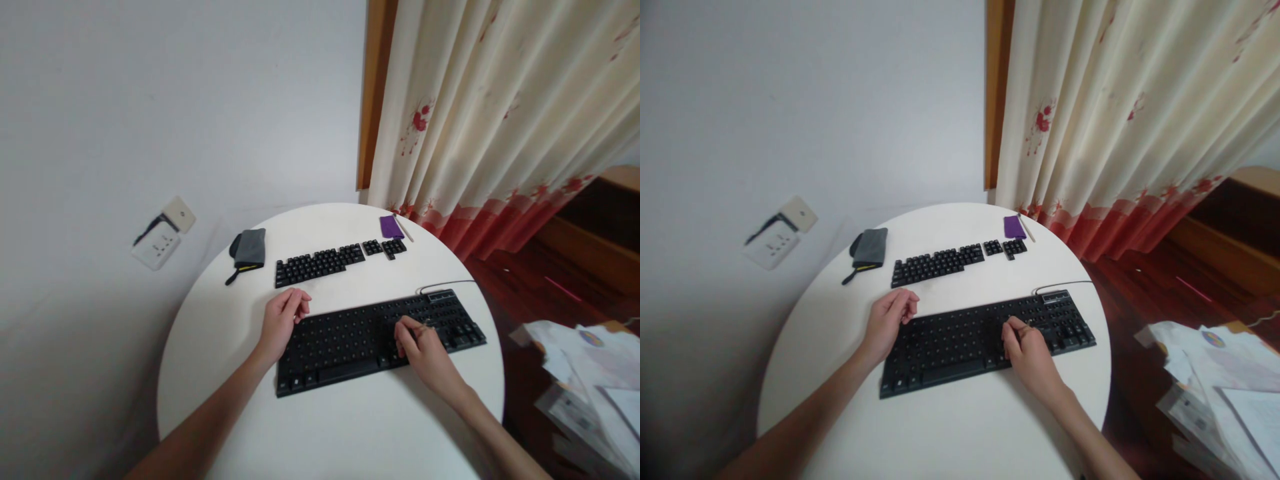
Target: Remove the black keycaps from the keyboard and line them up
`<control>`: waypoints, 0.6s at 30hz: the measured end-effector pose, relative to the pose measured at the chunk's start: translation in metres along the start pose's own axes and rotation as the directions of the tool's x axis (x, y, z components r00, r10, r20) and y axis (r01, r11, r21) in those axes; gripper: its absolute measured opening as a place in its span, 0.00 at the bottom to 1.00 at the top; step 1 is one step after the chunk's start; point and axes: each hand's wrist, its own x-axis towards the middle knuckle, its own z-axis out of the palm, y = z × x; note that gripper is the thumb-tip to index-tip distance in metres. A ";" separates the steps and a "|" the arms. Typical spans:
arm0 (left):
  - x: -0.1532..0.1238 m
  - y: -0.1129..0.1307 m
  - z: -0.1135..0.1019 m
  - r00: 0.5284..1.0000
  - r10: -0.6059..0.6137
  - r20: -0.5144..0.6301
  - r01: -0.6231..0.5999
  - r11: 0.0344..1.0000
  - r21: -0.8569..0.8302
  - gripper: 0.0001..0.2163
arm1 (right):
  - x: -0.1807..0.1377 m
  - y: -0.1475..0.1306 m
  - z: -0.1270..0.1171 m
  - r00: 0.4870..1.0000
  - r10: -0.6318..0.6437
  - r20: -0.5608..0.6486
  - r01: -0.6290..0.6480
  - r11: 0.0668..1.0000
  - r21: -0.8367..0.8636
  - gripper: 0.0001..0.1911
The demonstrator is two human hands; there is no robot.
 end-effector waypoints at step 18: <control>-0.008 0.005 0.006 0.932 0.021 0.362 0.004 0.998 -0.066 0.13 | 0.038 -0.071 0.011 0.987 -0.161 0.028 0.149 0.955 0.255 0.16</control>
